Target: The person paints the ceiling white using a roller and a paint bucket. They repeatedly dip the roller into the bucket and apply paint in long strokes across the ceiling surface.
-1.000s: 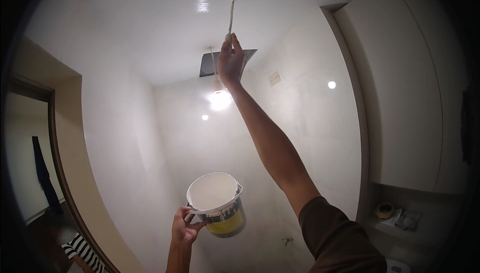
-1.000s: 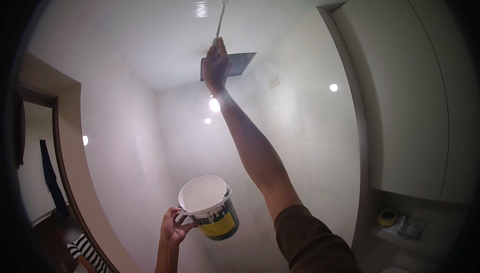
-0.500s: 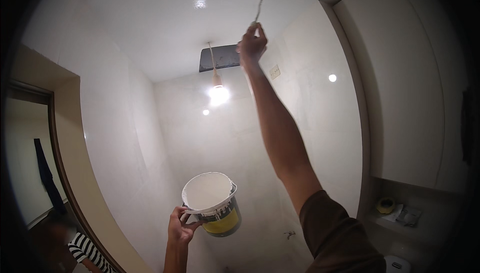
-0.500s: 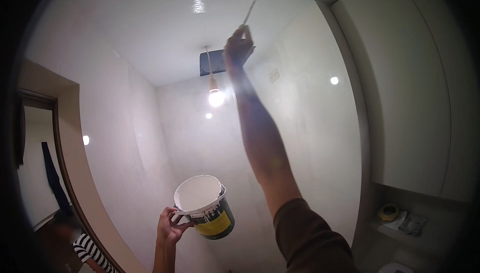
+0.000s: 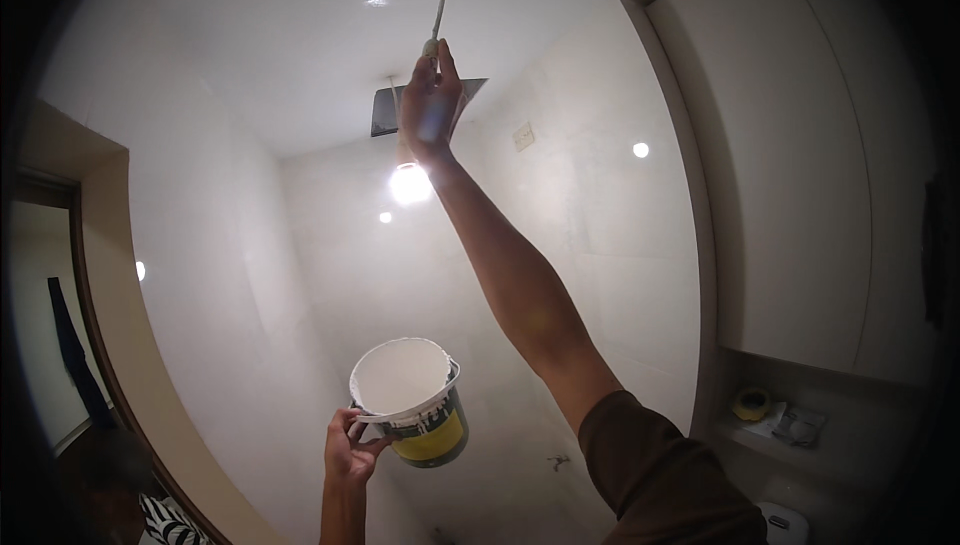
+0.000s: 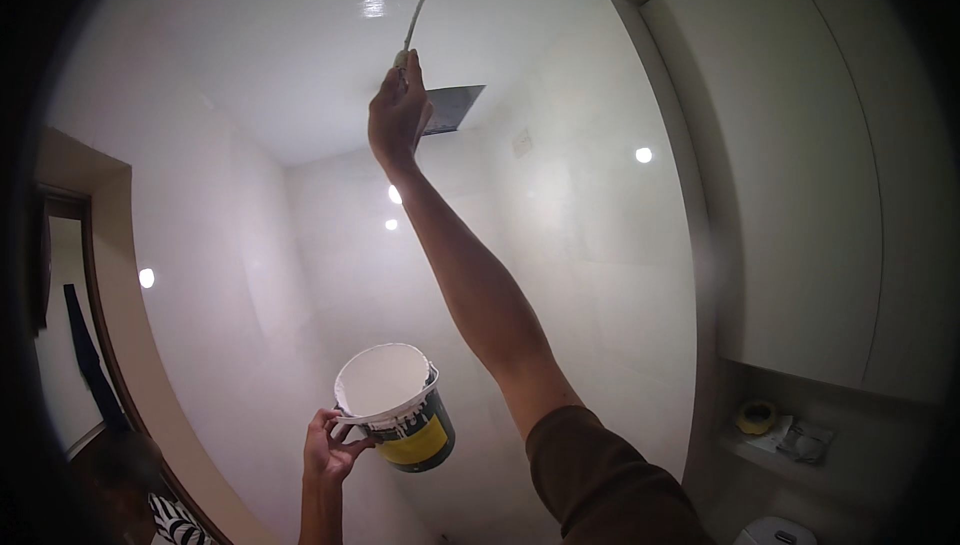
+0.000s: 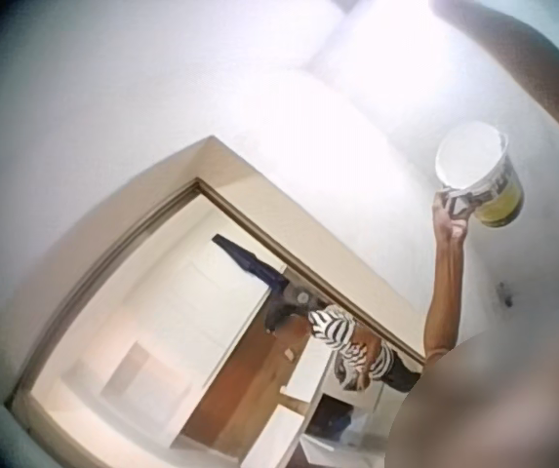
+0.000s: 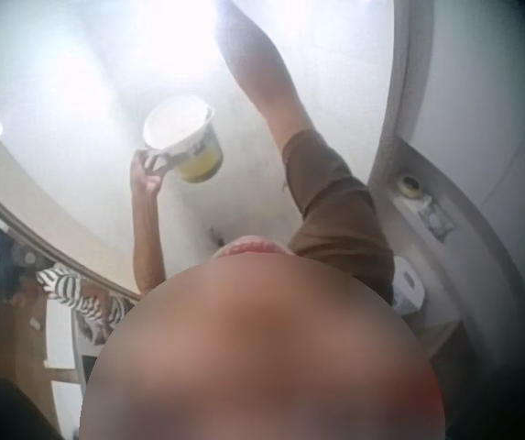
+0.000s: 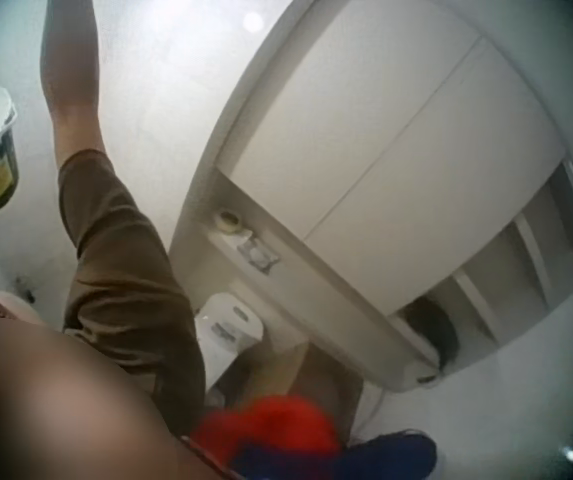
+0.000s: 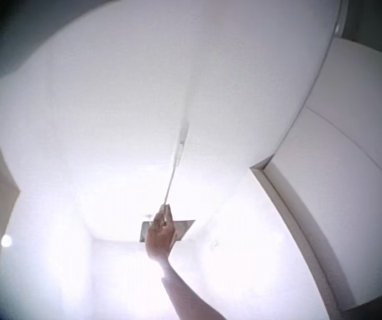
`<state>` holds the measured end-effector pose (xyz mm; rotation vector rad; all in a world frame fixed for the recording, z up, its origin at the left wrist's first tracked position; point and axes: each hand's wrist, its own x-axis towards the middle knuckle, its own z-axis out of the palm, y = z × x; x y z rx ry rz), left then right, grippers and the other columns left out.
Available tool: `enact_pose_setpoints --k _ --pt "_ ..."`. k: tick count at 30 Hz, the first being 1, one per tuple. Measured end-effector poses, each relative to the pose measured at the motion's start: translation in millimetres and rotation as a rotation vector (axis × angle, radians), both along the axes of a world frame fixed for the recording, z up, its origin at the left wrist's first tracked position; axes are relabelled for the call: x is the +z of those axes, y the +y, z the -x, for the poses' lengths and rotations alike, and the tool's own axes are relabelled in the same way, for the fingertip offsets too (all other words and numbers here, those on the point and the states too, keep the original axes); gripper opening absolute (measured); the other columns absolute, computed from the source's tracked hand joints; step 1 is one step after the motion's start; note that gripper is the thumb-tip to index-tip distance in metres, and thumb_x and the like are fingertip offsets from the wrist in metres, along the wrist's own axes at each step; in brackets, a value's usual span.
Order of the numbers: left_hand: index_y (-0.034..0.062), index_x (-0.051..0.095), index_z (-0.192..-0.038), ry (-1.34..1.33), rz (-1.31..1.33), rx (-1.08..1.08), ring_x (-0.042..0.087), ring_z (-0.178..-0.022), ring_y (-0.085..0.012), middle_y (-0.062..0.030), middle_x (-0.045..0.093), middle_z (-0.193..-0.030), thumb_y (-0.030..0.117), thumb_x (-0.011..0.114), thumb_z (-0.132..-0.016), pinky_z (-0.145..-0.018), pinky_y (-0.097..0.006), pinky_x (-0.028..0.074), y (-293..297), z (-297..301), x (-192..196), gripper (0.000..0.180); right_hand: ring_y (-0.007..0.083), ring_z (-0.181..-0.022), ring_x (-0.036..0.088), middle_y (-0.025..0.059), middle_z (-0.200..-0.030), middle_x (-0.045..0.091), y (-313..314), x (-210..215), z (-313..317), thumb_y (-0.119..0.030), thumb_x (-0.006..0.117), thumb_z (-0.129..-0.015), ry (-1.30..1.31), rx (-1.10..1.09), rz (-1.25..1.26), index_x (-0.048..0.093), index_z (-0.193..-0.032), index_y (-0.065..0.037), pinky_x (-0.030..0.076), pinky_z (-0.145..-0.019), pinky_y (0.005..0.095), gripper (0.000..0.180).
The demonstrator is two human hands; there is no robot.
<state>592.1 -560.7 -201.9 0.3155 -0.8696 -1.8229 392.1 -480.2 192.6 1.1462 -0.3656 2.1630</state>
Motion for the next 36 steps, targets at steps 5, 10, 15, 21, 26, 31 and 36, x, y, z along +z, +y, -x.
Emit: enact_pose_setpoints --k 5,10,15,21,26,31,36 --pt "-0.0038 0.047 -0.122 -0.013 -0.01 -0.023 0.039 -0.133 -0.0362 -0.0179 0.041 -0.131 0.018 0.061 -0.083 -0.083 -0.074 0.052 -4 0 -1 0.047 0.0276 -0.089 0.072 0.0184 -0.095 0.072 1 18 -22 -0.009 0.053 -0.101 0.032 0.05 0.084 0.05 -0.139 0.008 0.055 -0.08 0.0363 0.042" --pt "-0.0044 0.047 -0.123 0.004 -0.024 -0.051 0.039 -0.134 -0.0368 -0.0182 0.039 -0.133 0.019 0.061 -0.083 -0.084 -0.074 0.052 -6 -2 -2 0.048 0.0112 -0.045 0.052 0.0023 -0.06 0.053 29 46 17 -0.027 0.052 -0.105 -0.108 0.205 0.092 0.06 -0.103 -0.006 0.041 -0.039 0.0293 0.023" --pt "-0.0034 0.048 -0.118 -0.019 0.015 -0.012 0.042 -0.13 -0.0358 -0.0174 0.043 -0.128 0.018 0.061 -0.083 -0.085 -0.075 0.051 -6 -1 -2 0.043 0.0156 -0.046 0.055 0.0058 -0.065 0.056 83 59 88 -0.026 0.055 -0.102 -0.198 0.416 0.072 0.064 -0.116 -0.006 0.046 -0.038 0.0293 0.026" --pt "-0.0028 0.048 -0.117 0.006 0.016 0.0 0.041 -0.132 -0.0367 -0.0169 0.042 -0.13 0.017 0.06 -0.084 -0.084 -0.077 0.05 -2 1 1 0.041 0.0127 -0.043 0.052 0.004 -0.061 0.055 63 48 96 -0.031 0.052 -0.104 -0.146 0.21 0.024 0.063 -0.12 -0.005 0.041 -0.037 0.0293 0.032" --pt "-0.0033 0.048 -0.117 0.008 0.021 0.003 0.04 -0.133 -0.038 -0.0172 0.041 -0.132 0.017 0.06 -0.083 -0.085 -0.078 0.049 3 -1 0 0.041 0.0192 -0.055 0.063 0.0107 -0.068 0.064 18 36 35 -0.021 0.051 -0.103 -0.148 -0.128 0.073 0.063 -0.12 -0.002 0.05 -0.054 0.0368 0.029" --pt "-0.0038 0.048 -0.118 -0.003 -0.005 -0.014 0.04 -0.133 -0.0383 -0.018 0.04 -0.132 0.017 0.06 -0.084 -0.086 -0.078 0.049 -1 -1 1 0.042 0.0271 -0.073 0.07 0.0169 -0.076 0.068 -2 20 2 -0.02 0.053 -0.101 -0.064 -0.094 0.143 0.058 -0.135 0.001 0.051 -0.071 0.0415 0.041" --pt "-0.0042 0.048 -0.12 -0.004 -0.024 -0.006 0.041 -0.131 -0.0372 -0.0176 0.041 -0.131 0.017 0.06 -0.084 -0.087 -0.078 0.049 -6 0 -1 0.044 0.013 -0.042 0.052 0.0027 -0.056 0.054 29 54 76 -0.028 0.053 -0.104 -0.131 -0.016 0.144 0.06 -0.095 -0.009 0.04 -0.037 0.0329 0.022"
